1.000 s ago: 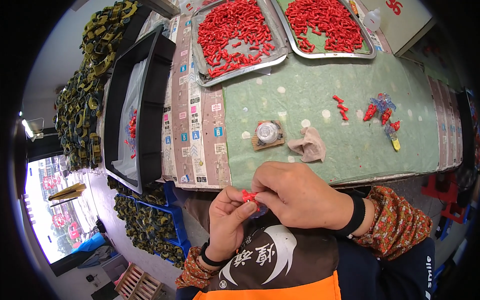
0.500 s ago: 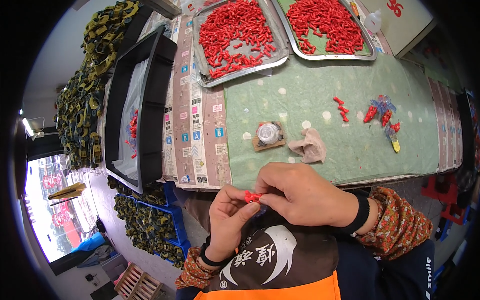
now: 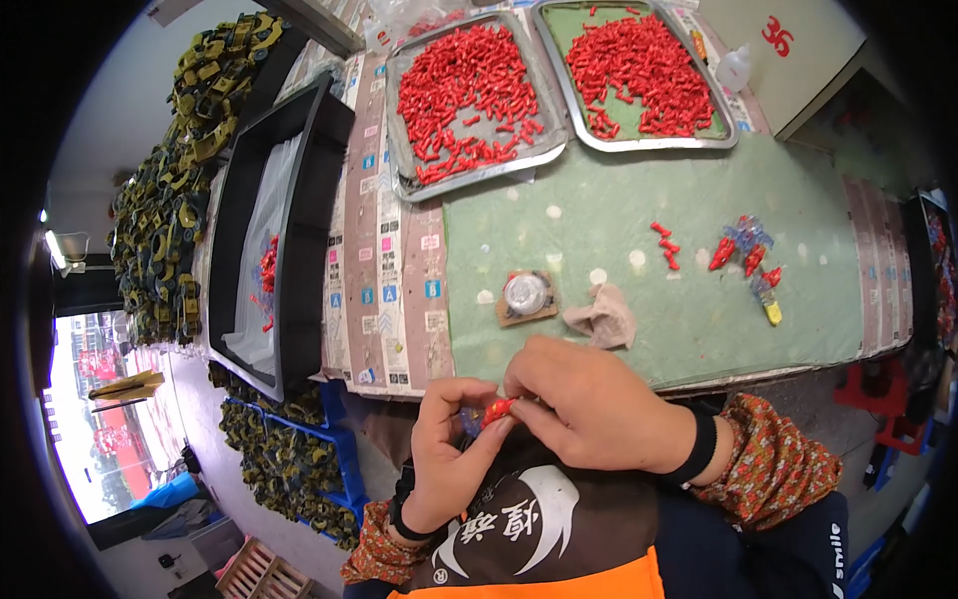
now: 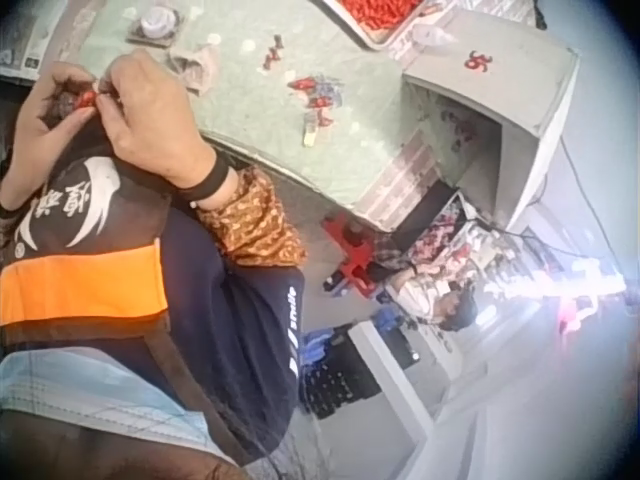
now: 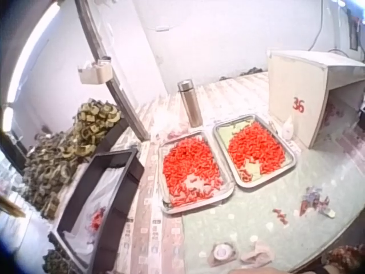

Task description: Assemble small red plastic components using a glue applicator at a workbench.

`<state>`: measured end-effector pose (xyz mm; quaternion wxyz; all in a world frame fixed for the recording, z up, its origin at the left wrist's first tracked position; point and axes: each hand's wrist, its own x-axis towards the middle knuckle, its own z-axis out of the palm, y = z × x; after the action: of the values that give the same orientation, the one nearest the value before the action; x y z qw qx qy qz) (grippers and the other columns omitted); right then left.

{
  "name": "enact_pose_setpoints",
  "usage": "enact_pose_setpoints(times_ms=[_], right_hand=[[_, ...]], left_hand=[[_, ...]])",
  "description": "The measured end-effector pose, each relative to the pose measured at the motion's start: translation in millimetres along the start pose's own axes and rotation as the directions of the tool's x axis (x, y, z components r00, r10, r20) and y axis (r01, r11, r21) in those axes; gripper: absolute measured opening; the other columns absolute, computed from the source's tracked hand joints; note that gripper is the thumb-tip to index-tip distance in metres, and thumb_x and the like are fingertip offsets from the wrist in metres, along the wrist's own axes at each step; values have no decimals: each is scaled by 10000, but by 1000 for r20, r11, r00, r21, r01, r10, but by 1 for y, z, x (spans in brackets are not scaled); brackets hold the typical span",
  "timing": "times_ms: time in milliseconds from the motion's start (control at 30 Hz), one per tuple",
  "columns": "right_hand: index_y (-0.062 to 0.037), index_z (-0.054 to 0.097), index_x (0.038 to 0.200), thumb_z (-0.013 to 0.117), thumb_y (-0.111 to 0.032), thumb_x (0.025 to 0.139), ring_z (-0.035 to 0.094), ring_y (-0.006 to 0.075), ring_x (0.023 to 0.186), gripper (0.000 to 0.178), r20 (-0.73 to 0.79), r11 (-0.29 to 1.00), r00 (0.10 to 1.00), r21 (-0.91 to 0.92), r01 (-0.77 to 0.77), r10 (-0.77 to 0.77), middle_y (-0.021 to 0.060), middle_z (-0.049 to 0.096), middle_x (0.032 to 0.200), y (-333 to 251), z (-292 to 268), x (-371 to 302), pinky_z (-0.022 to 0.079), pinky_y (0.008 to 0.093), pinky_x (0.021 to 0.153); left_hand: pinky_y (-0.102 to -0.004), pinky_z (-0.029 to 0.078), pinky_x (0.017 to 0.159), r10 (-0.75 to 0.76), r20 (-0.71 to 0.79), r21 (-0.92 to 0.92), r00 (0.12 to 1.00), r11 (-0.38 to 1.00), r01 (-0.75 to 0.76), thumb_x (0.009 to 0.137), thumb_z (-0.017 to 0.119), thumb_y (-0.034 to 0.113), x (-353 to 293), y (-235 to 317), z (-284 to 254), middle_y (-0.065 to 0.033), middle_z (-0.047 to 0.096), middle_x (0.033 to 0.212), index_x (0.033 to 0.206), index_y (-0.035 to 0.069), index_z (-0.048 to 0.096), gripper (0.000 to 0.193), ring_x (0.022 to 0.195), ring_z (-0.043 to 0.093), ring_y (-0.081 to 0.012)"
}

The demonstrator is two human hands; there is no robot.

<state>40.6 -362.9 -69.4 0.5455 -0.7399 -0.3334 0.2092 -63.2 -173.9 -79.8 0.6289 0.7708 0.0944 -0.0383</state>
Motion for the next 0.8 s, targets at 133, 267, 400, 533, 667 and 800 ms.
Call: enact_pose_setpoints(times_ms=[133,267,400,533,667,800], right_hand=[[-31,592,962,688,-85,900,615,287,760,126,41,980,987,119,-161,157,133,585,850,-6,-7,-2,490,378,668],[-9,606,979,659,-87,951,568,129,768,99,107,852,940,399,-339,324,52,598,868,-3,-14,-5,478,295,697],[-1,606,986,643,-85,969,523,78,788,94,120,805,932,473,-358,343,12,589,882,-1,-16,-6,464,264,710],[-4,602,981,643,-84,964,520,69,791,92,141,759,913,514,-399,384,-1,587,877,-5,-17,-3,457,254,709],[-5,600,985,646,-92,957,514,67,788,102,176,740,893,505,-443,415,-6,584,873,-9,-17,2,452,250,703],[-4,608,965,650,-103,956,520,70,771,107,160,784,906,458,-419,392,-3,586,843,-11,-17,8,455,258,684]], left_hand=[[-243,565,767,-118,87,-392,989,909,143,920,670,-80,1,4,-1,-89,594,1166,1281,22,479,421,993,617,-105],[-228,518,797,-61,178,-435,982,890,134,935,658,-69,3,4,-2,-77,553,1236,1350,38,446,478,1052,603,-99],[-274,524,860,132,144,-54,981,991,-125,907,677,-80,11,4,-2,-102,580,1223,1275,36,510,420,1017,625,-133],[-305,529,838,218,72,215,973,950,-228,849,720,-68,17,16,-1,-122,660,1091,1161,27,586,353,950,669,-182],[-330,539,813,383,23,343,923,865,-367,804,746,-46,23,15,-3,-140,680,1059,1145,46,605,380,924,685,-244],[-355,545,806,432,27,446,902,802,-397,795,773,-9,23,18,-7,-148,685,1064,1123,65,634,364,923,685,-298]])
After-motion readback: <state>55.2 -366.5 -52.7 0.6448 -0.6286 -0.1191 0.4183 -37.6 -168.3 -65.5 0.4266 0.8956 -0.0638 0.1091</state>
